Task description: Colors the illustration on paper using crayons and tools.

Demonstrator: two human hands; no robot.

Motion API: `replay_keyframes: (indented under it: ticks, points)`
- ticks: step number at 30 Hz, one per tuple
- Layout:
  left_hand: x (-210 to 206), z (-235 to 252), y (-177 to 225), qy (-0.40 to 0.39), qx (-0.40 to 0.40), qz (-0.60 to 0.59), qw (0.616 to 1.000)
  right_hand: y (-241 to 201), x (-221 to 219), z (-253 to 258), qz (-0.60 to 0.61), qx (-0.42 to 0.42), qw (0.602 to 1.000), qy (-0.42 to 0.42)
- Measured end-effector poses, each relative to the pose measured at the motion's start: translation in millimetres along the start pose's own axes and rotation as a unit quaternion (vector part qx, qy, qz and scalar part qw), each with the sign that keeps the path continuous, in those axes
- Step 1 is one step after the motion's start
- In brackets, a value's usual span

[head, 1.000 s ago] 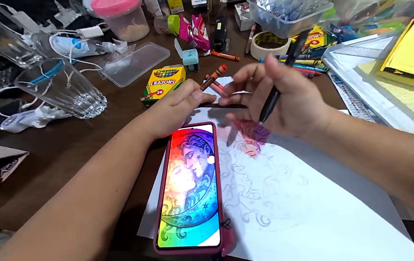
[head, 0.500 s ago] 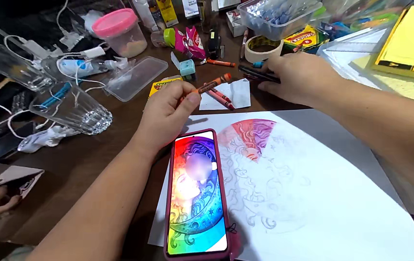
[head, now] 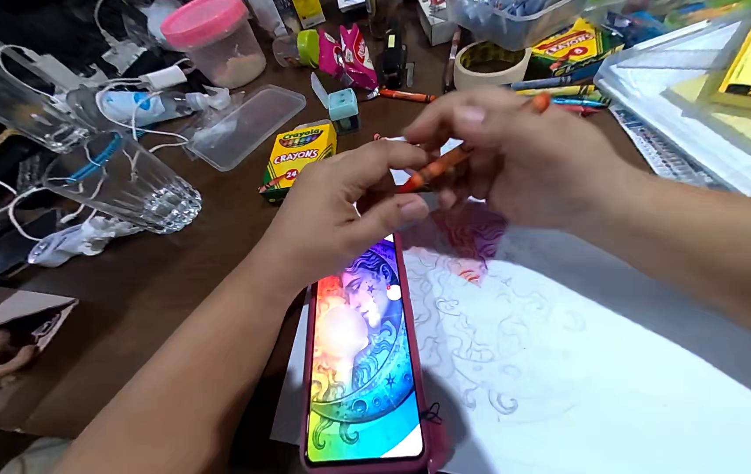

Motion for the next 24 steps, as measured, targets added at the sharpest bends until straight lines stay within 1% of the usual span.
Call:
replay_keyframes:
  ticks: [2,4,6,8,10,14,19,24]
  points:
    - [6.2,-3.6,-13.8,-0.009,0.032,-0.005,0.999,3.4,14.4,-4.9,0.058,-0.025,0.998,0.002]
    - [18.2,-9.2,-29.1,0.002,0.071,0.021,0.997,7.6,20.8,-11.9,0.099,-0.047,0.993,-0.038]
    - [30.5,-15.3,-39.6,0.020,0.100,0.050,0.994,11.0,15.9,-15.8,0.108,-0.050,0.989,-0.088]
    - [39.7,-20.0,-45.1,0.042,0.124,0.060,0.990,13.3,6.9,-15.0,0.070,-0.045,0.991,-0.105]
    - [43.9,-22.3,-47.8,0.060,0.139,0.054,0.987,13.6,0.4,-14.8,0.002,-0.041,0.994,-0.102]
    - [43.2,-23.8,-50.9,0.062,0.147,0.040,0.986,12.2,-3.9,-16.6,-0.120,-0.010,0.991,-0.054]
    - [41.6,-24.2,-52.7,0.062,0.155,0.027,0.986,12.4,-4.2,-18.3,-0.162,0.021,0.986,-0.018]
    - [42.5,-25.4,-53.0,0.071,0.158,0.012,0.985,13.0,-4.5,-19.2,-0.188,0.028,0.982,-0.016]
Point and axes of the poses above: each hand's wrist, its own z-axis towards the middle knuckle, its own x-axis out of the back of the hand, y = z × x, the point moved 6 cm from there along z, towards the middle knuckle, and after that the axes turned 3 degrees about -y, right-handed, at the moved point
